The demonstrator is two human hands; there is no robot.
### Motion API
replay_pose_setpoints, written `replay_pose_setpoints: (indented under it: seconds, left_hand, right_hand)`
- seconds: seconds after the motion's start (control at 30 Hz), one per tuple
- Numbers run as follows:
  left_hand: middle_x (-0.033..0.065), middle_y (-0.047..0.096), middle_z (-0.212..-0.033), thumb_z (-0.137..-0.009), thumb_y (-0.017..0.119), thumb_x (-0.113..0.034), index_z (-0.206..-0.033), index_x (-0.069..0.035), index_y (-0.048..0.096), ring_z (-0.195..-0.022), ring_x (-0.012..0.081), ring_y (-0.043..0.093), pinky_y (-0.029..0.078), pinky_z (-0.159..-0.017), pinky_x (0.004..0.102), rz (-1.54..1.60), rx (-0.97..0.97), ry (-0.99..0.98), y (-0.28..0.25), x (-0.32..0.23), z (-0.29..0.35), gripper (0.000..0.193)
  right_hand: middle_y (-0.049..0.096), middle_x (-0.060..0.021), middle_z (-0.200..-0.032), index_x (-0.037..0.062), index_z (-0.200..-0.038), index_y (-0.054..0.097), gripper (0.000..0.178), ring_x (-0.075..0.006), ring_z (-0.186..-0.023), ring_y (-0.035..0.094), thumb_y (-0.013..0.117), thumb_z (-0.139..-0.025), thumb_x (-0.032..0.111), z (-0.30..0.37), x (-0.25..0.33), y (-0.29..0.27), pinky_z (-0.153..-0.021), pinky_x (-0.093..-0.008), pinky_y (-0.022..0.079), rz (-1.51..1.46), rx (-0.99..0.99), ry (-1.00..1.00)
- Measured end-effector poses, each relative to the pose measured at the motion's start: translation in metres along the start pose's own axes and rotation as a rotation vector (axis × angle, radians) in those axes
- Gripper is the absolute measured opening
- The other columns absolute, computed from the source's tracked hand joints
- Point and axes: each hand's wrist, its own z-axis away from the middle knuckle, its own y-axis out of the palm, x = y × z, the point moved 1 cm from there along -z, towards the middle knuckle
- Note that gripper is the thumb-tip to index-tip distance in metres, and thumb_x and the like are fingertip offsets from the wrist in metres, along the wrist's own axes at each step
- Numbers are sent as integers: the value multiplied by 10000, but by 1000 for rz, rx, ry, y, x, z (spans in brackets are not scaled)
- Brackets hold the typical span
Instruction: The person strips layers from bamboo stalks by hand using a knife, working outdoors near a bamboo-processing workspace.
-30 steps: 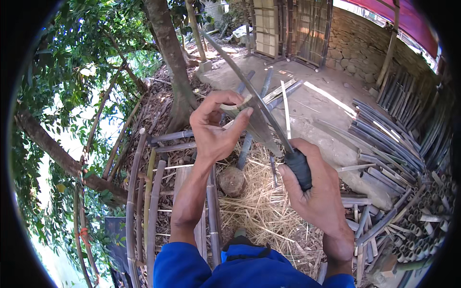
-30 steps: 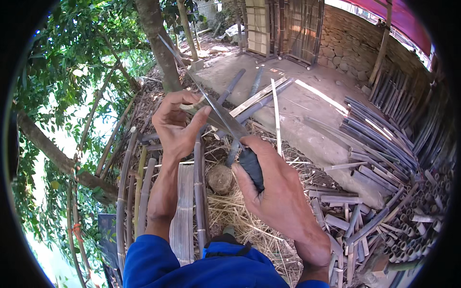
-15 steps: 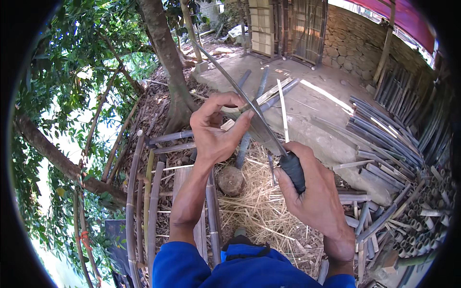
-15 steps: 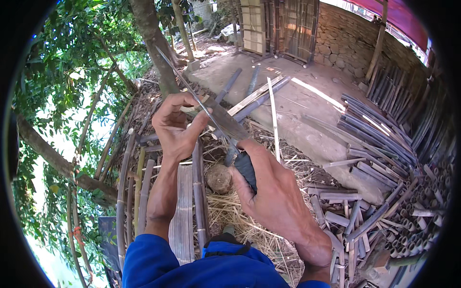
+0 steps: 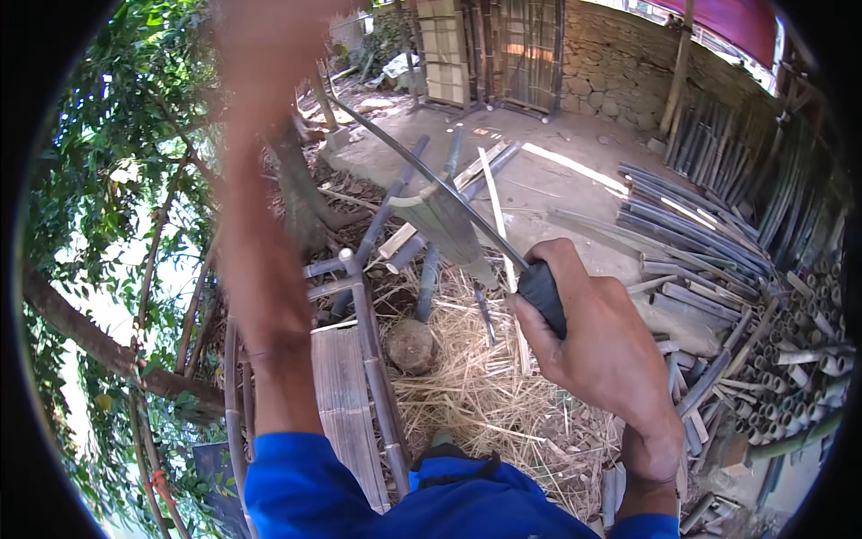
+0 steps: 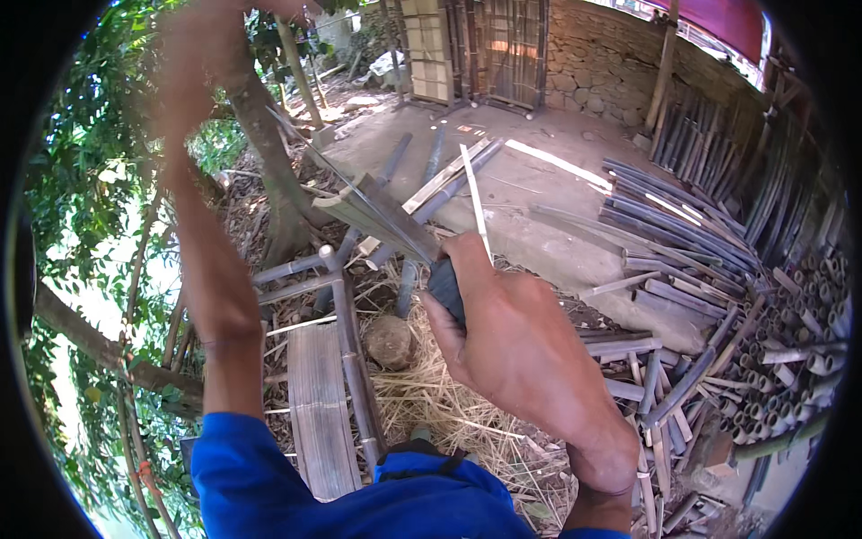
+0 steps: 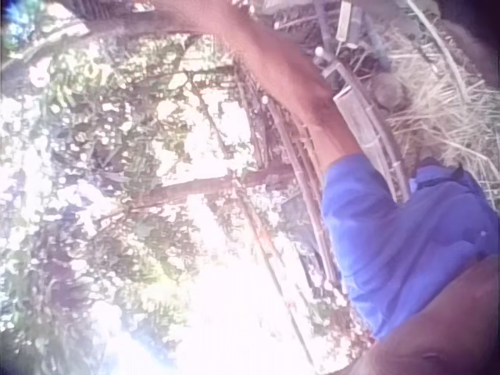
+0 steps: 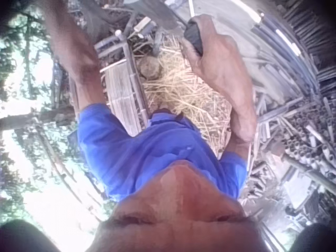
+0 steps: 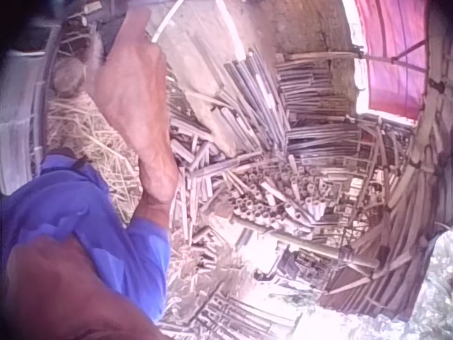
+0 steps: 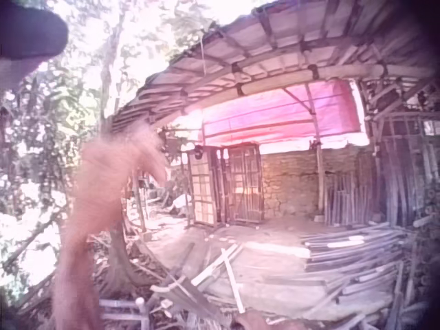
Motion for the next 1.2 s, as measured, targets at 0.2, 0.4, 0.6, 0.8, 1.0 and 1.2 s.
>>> replay_pose_setpoints:
  seconds: [0.2,0.4,0.6,0.8,1.0,1.2]
  left_hand:
    - [123,711,-1074,-982,636,-261,-1088,-39,716,-929,187,661,537,-805,359,314,1000,-683,137,40,244,259]
    - [125,670,-1212,-993,638,-181,-1174,-3,689,-1109,179,639,537,-901,345,1795,251,-468,64,-35,170,260]
    - [44,740,-971,-871,807,-60,-1117,17,697,-860,103,669,525,-787,263,932,25,-491,62,-61,140,280]
    - [71,752,-906,-867,809,-73,-1056,15,715,-802,104,680,533,-708,258,910,100,-448,76,-70,139,229]
    - [101,753,-924,-869,804,-98,-1068,26,727,-786,133,694,542,-666,278,860,97,-452,108,-86,120,247]
    - [75,744,-1023,-931,739,-50,-1131,40,701,-922,124,674,522,-872,282,936,49,-571,109,-45,92,223]
  right_hand:
    - [676,-321,-853,-59,-1142,529,393,-495,-835,679,639,-957,269,-9,-133,140,-779,-543,549,109,206,-20]
    - [695,-204,-771,-78,-1061,564,366,-368,-667,694,627,-974,272,-39,-137,142,-634,-462,553,-7,14,124]
    - [606,-10,-736,12,-1055,610,328,-67,-567,517,754,-913,271,-43,-155,130,-528,-260,452,-1068,429,390]
    - [670,-142,-786,-16,-1049,570,331,-238,-583,617,725,-897,234,-45,-171,142,-574,-408,530,-339,-79,157]
    - [667,-130,-771,-49,-1257,484,482,-206,-567,634,671,-937,260,-34,-195,103,-531,-351,512,394,-75,106]
    - [590,-67,-690,-33,-1232,513,415,-118,-503,546,714,-904,123,56,-128,80,-440,-273,407,-836,39,444]
